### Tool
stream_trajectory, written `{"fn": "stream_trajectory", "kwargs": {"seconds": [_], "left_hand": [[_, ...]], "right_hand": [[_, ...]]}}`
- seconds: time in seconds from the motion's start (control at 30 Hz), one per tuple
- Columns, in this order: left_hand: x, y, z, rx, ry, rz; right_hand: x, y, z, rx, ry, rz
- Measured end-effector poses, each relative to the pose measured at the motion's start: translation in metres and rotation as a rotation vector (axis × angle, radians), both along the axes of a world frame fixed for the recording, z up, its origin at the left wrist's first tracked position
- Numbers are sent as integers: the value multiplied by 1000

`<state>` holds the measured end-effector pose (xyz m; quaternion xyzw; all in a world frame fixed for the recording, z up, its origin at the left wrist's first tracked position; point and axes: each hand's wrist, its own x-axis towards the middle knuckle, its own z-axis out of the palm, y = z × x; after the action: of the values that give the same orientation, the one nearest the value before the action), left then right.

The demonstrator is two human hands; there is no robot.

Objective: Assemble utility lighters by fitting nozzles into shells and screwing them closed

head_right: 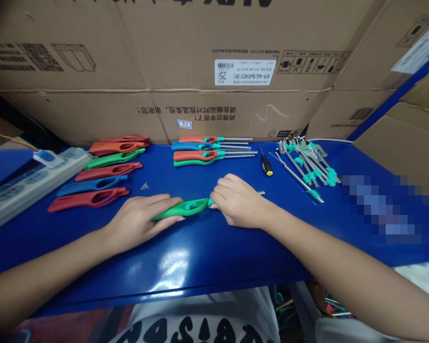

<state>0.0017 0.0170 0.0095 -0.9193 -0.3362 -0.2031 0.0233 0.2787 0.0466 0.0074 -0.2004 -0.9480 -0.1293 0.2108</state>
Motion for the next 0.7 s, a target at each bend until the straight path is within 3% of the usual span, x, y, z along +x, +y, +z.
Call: {"fn": "stream_trajectory", "kwargs": {"seconds": [0.33,0.7], "left_hand": [[-2,-1,8,136,118,-58],[-2,-4,10,172,130,-88]], "right_hand": [[-3,-3,-10,-196,16,6],[-2,-6,-8,-419,69,18]]}}
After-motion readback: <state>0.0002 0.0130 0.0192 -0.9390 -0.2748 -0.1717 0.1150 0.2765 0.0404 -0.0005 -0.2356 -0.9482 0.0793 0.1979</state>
